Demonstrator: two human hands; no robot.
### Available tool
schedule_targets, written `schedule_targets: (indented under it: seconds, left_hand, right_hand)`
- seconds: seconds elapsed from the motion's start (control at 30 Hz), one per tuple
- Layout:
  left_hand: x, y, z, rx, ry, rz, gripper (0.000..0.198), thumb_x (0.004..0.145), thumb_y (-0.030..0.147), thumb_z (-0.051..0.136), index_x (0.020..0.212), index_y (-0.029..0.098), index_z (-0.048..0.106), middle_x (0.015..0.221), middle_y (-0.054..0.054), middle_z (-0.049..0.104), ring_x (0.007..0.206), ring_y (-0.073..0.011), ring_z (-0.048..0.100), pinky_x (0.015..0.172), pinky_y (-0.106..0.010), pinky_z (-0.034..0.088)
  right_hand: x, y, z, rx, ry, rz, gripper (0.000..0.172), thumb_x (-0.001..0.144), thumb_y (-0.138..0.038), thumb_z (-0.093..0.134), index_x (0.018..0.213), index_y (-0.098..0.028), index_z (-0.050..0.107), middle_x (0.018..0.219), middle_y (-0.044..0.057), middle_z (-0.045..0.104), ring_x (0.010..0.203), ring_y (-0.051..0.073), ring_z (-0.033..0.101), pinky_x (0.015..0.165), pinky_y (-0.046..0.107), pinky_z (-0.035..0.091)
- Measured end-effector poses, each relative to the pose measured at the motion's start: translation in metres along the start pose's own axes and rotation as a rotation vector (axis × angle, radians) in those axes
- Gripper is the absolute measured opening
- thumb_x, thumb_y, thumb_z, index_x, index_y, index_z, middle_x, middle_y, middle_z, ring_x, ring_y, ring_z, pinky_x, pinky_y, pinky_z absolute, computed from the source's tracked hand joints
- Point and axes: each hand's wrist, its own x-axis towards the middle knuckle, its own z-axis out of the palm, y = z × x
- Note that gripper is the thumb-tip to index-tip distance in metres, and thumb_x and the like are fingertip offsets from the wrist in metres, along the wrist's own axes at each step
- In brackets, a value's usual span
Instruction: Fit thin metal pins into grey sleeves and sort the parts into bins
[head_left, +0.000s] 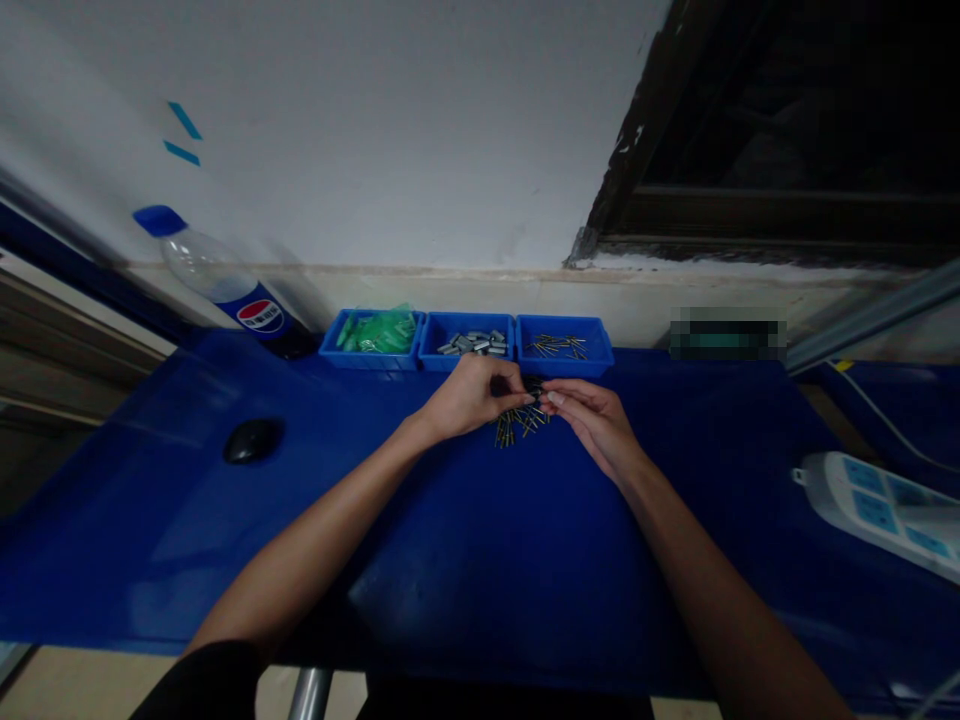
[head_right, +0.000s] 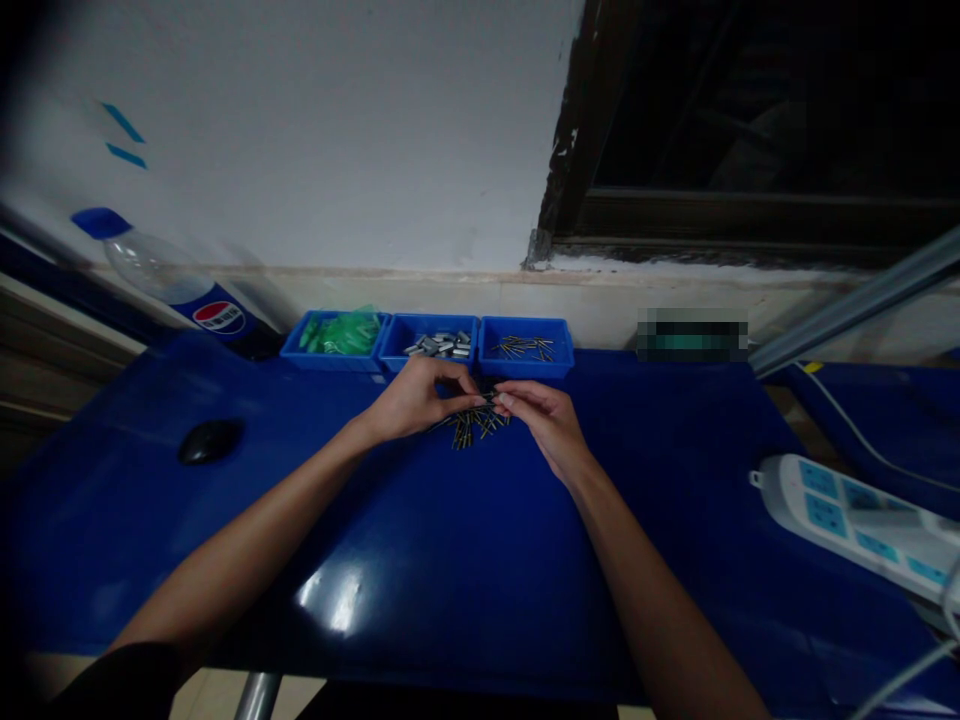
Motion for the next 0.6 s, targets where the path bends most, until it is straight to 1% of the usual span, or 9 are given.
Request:
schedule_targets:
  seconds: [0.1,0.2,0.3,0.37,0.47,0.53,0.6]
  left_hand:
    - [0.000,0.001,-0.001,0.052,-0.027,0.024,0.013,0.092,0.027,0.075,0.087,0.016,0.080,0.083,-0.004,0.079,0.075,-0.0159,0.071,0.072,-0.029,0.050]
    - [0.000,-0.002,-0.004,0.119,-0.078,0.043,0.008,0.090,0.023,0.078,0.092,0.016,0.080,0.088,-0.005,0.080,0.079,-0.0173,0.073,0.074,-0.029,0.052]
    - [0.000,-0.011,-0.009,0.303,-0.112,0.048,0.015,0.088,0.017,0.078,0.102,0.015,0.080,0.101,-0.008,0.081,0.093,-0.0227,0.076,0.086,-0.034,0.056]
    - [0.000,-0.017,-0.011,0.432,-0.121,0.034,0.021,0.090,0.012,0.072,0.110,0.015,0.079,0.111,-0.011,0.081,0.104,-0.0258,0.076,0.095,-0.038,0.056]
    - [-0.002,-0.023,-0.010,0.532,-0.156,0.033,0.032,0.094,0.005,0.060,0.118,0.015,0.078,0.121,-0.013,0.079,0.113,-0.0263,0.075,0.101,-0.040,0.056]
    - [-0.002,-0.025,-0.007,0.550,-0.180,0.047,0.035,0.093,0.003,0.057,0.119,0.015,0.078,0.122,-0.013,0.079,0.112,-0.0254,0.075,0.099,-0.038,0.057]
    - [-0.003,-0.025,-0.004,0.541,-0.178,0.060,0.035,0.092,0.003,0.057,0.117,0.016,0.078,0.119,-0.013,0.079,0.108,-0.0247,0.076,0.096,-0.037,0.058]
  right_hand:
    - [0.001,0.003,-0.004,-0.046,-0.005,-0.008,0.025,0.074,-0.036,0.092,0.094,-0.024,0.086,0.087,0.007,0.084,0.079,0.021,0.076,0.079,0.038,0.059]
    - [0.002,0.006,-0.007,-0.119,-0.002,-0.049,0.020,0.077,-0.036,0.090,0.093,-0.024,0.086,0.085,0.005,0.083,0.078,0.021,0.077,0.078,0.038,0.059]
    - [0.002,0.007,-0.007,-0.188,0.033,-0.103,0.017,0.081,-0.036,0.088,0.094,-0.025,0.086,0.088,0.006,0.084,0.082,0.024,0.079,0.084,0.041,0.061]
    - [0.002,0.006,-0.007,-0.185,0.058,-0.148,0.023,0.083,-0.035,0.086,0.105,-0.027,0.085,0.104,0.006,0.085,0.095,0.027,0.080,0.095,0.046,0.061]
    - [0.001,0.003,-0.006,-0.161,0.053,-0.208,0.046,0.084,-0.030,0.084,0.129,-0.033,0.077,0.137,0.006,0.076,0.117,0.029,0.076,0.110,0.052,0.055]
    - [0.001,0.002,-0.005,-0.164,0.038,-0.217,0.054,0.084,-0.029,0.084,0.137,-0.034,0.073,0.146,0.007,0.070,0.121,0.030,0.074,0.113,0.053,0.054]
    - [0.001,0.003,-0.005,-0.171,0.038,-0.209,0.054,0.084,-0.030,0.084,0.137,-0.033,0.072,0.147,0.008,0.070,0.120,0.031,0.074,0.112,0.055,0.054]
